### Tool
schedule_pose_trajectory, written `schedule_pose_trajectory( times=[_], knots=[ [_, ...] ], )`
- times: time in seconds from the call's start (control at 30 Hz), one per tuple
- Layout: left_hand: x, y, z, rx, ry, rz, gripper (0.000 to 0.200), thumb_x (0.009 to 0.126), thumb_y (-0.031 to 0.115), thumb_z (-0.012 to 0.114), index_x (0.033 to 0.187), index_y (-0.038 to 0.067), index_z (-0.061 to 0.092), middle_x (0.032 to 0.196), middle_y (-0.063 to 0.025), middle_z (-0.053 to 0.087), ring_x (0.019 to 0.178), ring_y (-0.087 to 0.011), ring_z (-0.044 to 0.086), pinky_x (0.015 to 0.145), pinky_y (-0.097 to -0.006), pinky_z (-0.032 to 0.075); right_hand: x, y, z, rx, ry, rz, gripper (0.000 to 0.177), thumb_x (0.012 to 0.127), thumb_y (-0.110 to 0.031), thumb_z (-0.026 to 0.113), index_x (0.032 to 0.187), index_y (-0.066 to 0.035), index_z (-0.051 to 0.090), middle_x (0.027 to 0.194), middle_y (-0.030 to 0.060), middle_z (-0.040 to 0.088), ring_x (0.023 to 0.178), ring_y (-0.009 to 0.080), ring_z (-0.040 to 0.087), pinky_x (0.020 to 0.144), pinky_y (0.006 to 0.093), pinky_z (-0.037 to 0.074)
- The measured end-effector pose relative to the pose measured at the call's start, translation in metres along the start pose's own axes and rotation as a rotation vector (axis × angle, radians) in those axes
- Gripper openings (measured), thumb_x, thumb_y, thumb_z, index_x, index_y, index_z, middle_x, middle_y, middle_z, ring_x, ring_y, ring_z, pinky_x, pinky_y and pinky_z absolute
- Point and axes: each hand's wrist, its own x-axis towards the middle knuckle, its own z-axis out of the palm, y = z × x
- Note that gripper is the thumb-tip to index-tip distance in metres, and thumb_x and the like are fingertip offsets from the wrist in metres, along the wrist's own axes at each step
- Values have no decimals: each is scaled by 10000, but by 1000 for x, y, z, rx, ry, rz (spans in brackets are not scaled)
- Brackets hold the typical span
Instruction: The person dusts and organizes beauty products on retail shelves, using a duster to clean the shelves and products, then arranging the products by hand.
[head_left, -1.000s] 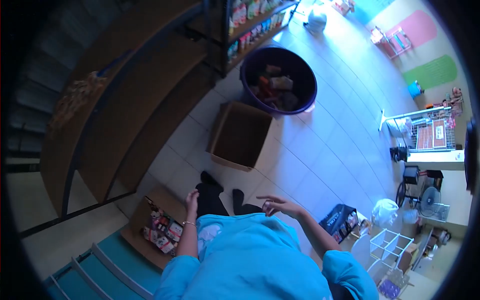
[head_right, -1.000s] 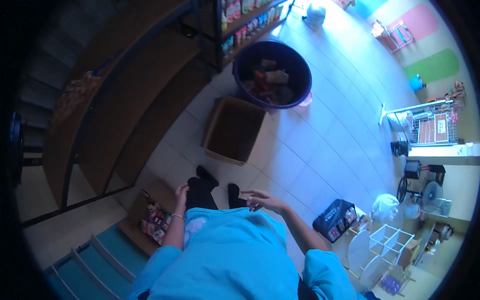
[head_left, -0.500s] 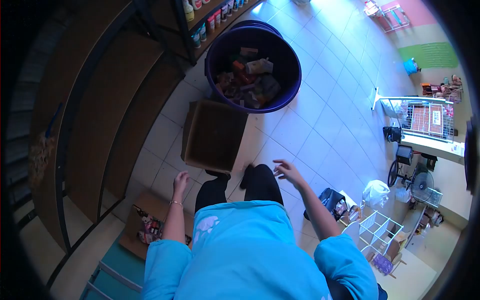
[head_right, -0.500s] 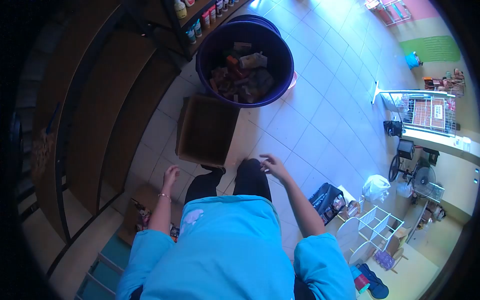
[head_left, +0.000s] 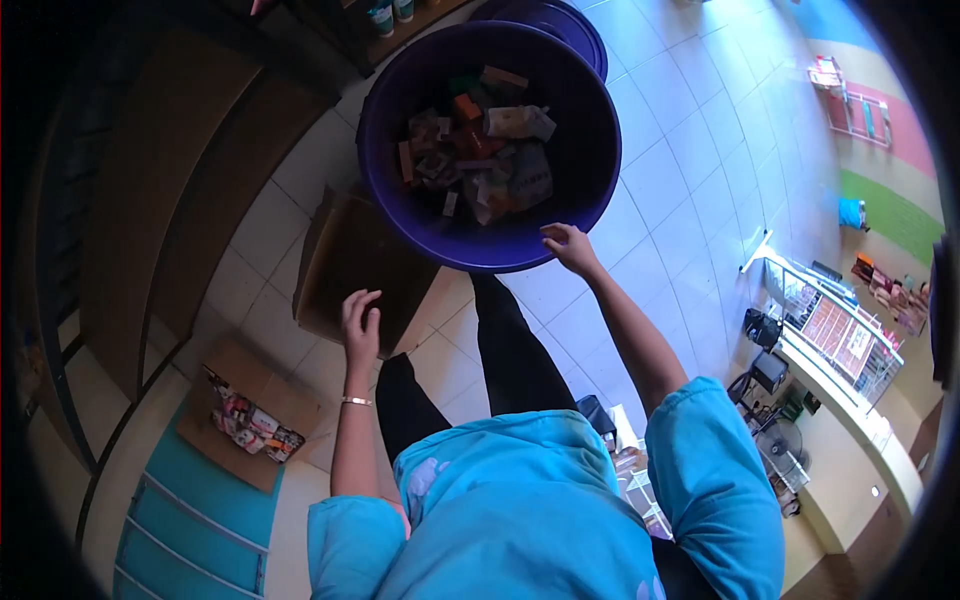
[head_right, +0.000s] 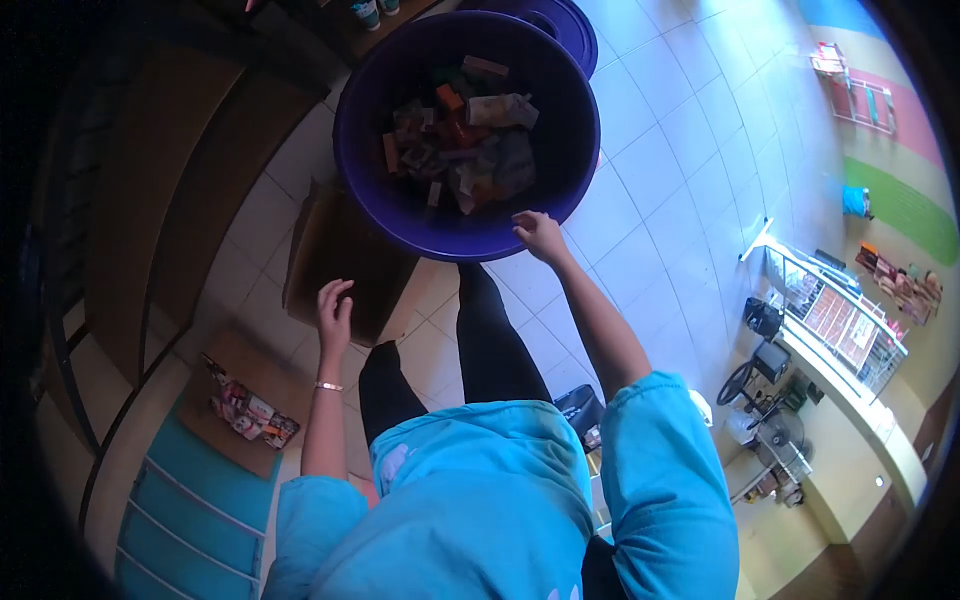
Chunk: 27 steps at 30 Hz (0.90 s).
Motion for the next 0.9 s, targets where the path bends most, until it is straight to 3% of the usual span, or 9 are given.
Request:
schedule_pose_trajectory(
  times=[0.07, 0.23, 0.3, 0.33, 0.4, 0.53, 0.6, 0.7, 0.9],
  knots=[
    [9, 34, 21, 135, -13, 4, 285, 772, 63, 522, 1050, 109, 563, 1205, -129, 397, 1137, -284, 359, 967, -371, 283, 25, 14, -7, -152, -37, -41, 246, 720, -104, 579, 961, -55, 598, 903, 159, 614, 824, 289, 592, 758, 355, 467],
    [63, 53, 53, 166, -33, -73, 686, 741, 135, 597, 1326, 203, 244, 1379, -202, 36, 1265, -376, 101, 1007, -474, 181, 86, 52, -5, -495, -222, 0, 284, 681, -85, 524, 951, -97, 610, 946, 170, 582, 931, 311, 539, 833, 377, 433],
    [89, 45, 69, 113, 36, -52, 692, 744, 146, 603, 1328, 191, 234, 1377, -209, 29, 1271, -382, 80, 1006, -468, 196, 105, 69, 8, -631, -328, -6, 377, 680, -70, 481, 1045, -122, 563, 1048, 190, 526, 997, 307, 505, 845, 373, 427],
    [97, 43, 79, 83, 65, -46, 696, 745, 152, 606, 1329, 185, 229, 1375, -213, 25, 1273, -385, 70, 1005, -465, 203, 110, 77, 18, -668, -220, -21, 405, 677, -89, 514, 1080, -116, 536, 1062, 200, 518, 1001, 314, 502, 853, 376, 420],
    [111, 46, 102, 50, 138, -84, 622, 762, 118, 580, 1307, 170, 286, 1376, -213, 19, 1276, -384, 68, 998, -457, 228, 125, 92, 38, -746, 2, -70, 491, 669, -128, 580, 1150, -104, 483, 1090, 221, 504, 1009, 329, 497, 868, 382, 406],
    [120, 22, 134, 273, 365, -56, 447, 782, 8, 492, 1209, 135, 454, 1377, -209, 14, 1277, -378, 99, 990, -434, 264, 192, 131, 65, -379, 213, 158, 539, 721, -256, 567, 1187, -40, 406, 1150, 225, 459, 1072, 307, 467, 852, 371, 420],
    [123, 18, 146, 229, 479, -71, 365, 778, -68, 405, 1043, 103, 588, 1382, -193, 34, 1277, -357, 132, 1001, -426, 248, 214, 149, 80, -384, 368, 274, 574, 722, -320, 584, 1179, -20, 410, 1168, 223, 451, 1082, 311, 462, 851, 375, 419],
    [125, 10, 150, 283, 520, -42, 348, 764, -96, 381, 931, 82, 629, 1386, -171, 62, 1278, -325, 160, 1009, -403, 238, 244, 158, 93, -437, 76, 581, 359, 800, -264, 512, 1047, -3, 526, 1050, 220, 536, 985, 301, 536, 811, 390, 443],
    [123, 4, 151, 325, 473, 2, 323, 784, -61, 378, 899, 101, 632, 1375, -181, 49, 1273, -348, 147, 1017, -438, 243, 214, 122, 146, -544, 64, 237, 247, 794, -224, 476, 874, -39, 618, 902, 180, 599, 849, 304, 590, 744, 408, 466]
  ],
)
